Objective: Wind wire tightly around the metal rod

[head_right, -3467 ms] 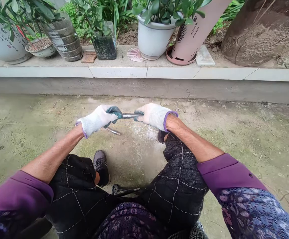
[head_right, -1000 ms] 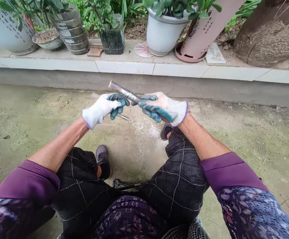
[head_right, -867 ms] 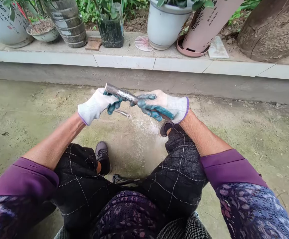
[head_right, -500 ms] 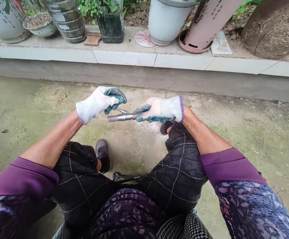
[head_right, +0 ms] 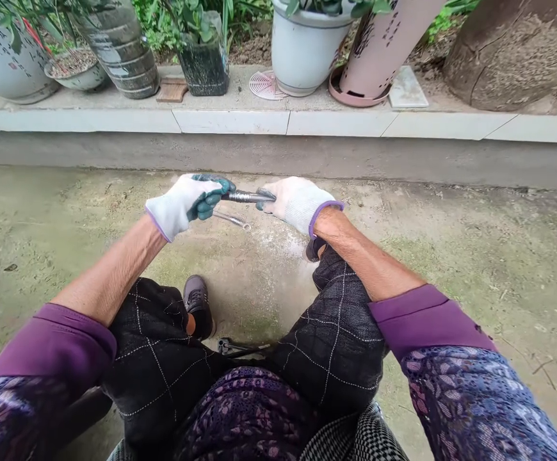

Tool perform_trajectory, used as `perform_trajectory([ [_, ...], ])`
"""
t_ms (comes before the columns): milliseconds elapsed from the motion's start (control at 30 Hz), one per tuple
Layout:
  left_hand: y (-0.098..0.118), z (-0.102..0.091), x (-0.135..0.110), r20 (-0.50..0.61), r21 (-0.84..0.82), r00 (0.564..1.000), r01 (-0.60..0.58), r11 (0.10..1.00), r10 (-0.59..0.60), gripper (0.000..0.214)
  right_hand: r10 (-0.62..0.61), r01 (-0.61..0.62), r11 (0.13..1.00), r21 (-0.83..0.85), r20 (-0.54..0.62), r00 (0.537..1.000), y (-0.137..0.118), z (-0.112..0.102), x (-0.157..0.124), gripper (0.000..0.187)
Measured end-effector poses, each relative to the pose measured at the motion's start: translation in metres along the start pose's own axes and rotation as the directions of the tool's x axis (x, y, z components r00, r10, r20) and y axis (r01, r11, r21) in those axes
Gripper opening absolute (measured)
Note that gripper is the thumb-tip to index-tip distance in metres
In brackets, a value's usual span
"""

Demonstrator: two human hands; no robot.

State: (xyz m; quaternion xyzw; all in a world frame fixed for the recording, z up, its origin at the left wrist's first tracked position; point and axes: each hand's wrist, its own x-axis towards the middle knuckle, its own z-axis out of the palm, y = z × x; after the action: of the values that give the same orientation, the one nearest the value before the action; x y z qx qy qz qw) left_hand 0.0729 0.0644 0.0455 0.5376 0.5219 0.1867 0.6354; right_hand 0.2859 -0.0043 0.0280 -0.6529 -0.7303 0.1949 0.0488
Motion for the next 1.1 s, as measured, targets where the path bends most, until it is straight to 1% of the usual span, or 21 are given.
perform_trajectory([
  [67, 0.002, 0.002, 0.001, 0.03, -0.142, 0.999, 0.041, 0.989, -0.037, 0.006, -0.028, 0.028, 0.998, -0.049, 0.007, 1.0, -0.008, 0.001, -0.002, 0.035],
  [133, 0.001, 0.006, 0.002, 0.044, -0.215, 0.997, 0.065, 0.974, -0.057, 0.007, -0.054, 0.058, 0.992, -0.115, 0.038, 0.998, -0.014, 0.001, -0.004, 0.035],
  [167, 0.0, 0.008, 0.001, 0.051, -0.217, 0.997, 0.075, 0.973, -0.065, 0.008, -0.054, 0.062, 0.988, -0.142, 0.056, 0.997, -0.016, 0.001, -0.004, 0.035],
  [233, -0.003, 0.013, -0.001, 0.053, -0.159, 0.996, 0.074, 0.984, -0.067, 0.008, -0.031, 0.04, 0.988, -0.147, 0.065, 0.997, -0.015, 0.0, -0.002, 0.036],
  [333, -0.007, 0.019, -0.008, 0.052, -0.051, 0.998, 0.049, 0.997, -0.047, 0.005, 0.038, -0.039, 0.999, -0.03, -0.014, 0.999, -0.004, -0.003, 0.001, 0.037],
  [433, -0.013, 0.021, -0.014, 0.099, -0.064, 0.994, 0.049, 0.997, -0.042, 0.01, 0.068, -0.056, 0.991, 0.117, -0.099, 0.993, 0.005, -0.008, 0.002, 0.035],
  [500, -0.017, 0.022, -0.016, 0.13, -0.077, 0.991, 0.033, 0.996, -0.023, 0.017, 0.099, -0.07, 0.967, 0.244, -0.111, 0.989, 0.005, -0.011, 0.0, 0.031],
  [567, -0.021, 0.022, -0.015, 0.137, -0.07, 0.99, -0.012, 0.997, 0.021, 0.02, 0.167, -0.117, 0.895, 0.431, -0.081, 0.983, 0.002, -0.013, -0.004, 0.03],
  [633, -0.024, 0.023, -0.013, 0.133, -0.045, 0.989, -0.06, 0.997, 0.066, 0.02, 0.235, -0.171, 0.76, 0.627, -0.019, 0.972, -0.002, -0.015, -0.008, 0.032],
  [667, -0.025, 0.023, -0.011, 0.129, -0.027, 0.988, -0.077, 0.997, 0.08, 0.019, 0.244, -0.182, 0.684, 0.707, 0.014, 0.97, -0.003, -0.016, -0.011, 0.035],
  [700, -0.025, 0.022, -0.009, 0.123, -0.004, 0.989, -0.087, 0.996, 0.087, 0.017, 0.233, -0.18, 0.614, 0.768, 0.042, 0.971, -0.004, -0.017, -0.013, 0.038],
  [767, -0.023, 0.02, -0.004, 0.104, 0.045, 0.99, -0.1, 0.994, 0.094, 0.014, 0.15, -0.154, 0.508, 0.848, 0.089, 0.985, -0.004, -0.019, -0.018, 0.047],
  [800, -0.022, 0.019, -0.003, 0.091, 0.075, 0.991, -0.103, 0.992, 0.096, 0.012, 0.088, -0.141, 0.476, 0.868, 0.113, 0.99, -0.004, -0.02, -0.02, 0.051],
  [833, -0.02, 0.016, -0.001, 0.08, 0.109, 0.992, -0.107, 0.988, 0.099, 0.012, 0.02, -0.137, 0.463, 0.875, 0.145, 0.989, -0.003, -0.021, -0.022, 0.054],
  [900, -0.017, 0.011, 0.001, 0.083, 0.167, 0.989, -0.133, 0.977, 0.121, 0.012, -0.105, -0.152, 0.484, 0.861, 0.23, 0.968, 0.001, -0.021, -0.024, 0.055],
  [967, -0.015, 0.007, 0.001, 0.106, 0.227, 0.984, -0.166, 0.96, 0.145, 0.012, -0.195, -0.173, 0.547, 0.819, 0.325, 0.926, 0.005, -0.019, -0.022, 0.054],
  [1033, -0.015, 0.004, -0.002, 0.122, 0.278, 0.978, -0.199, 0.94, 0.171, 0.013, -0.232, -0.173, 0.638, 0.75, 0.401, 0.886, 0.01, -0.013, -0.018, 0.049],
  [1100, -0.015, 0.003, -0.006, 0.118, 0.32, 0.976, -0.213, 0.923, 0.185, 0.015, -0.23, -0.125, 0.754, 0.645, 0.437, 0.869, 0.014, -0.006, -0.011, 0.041],
])
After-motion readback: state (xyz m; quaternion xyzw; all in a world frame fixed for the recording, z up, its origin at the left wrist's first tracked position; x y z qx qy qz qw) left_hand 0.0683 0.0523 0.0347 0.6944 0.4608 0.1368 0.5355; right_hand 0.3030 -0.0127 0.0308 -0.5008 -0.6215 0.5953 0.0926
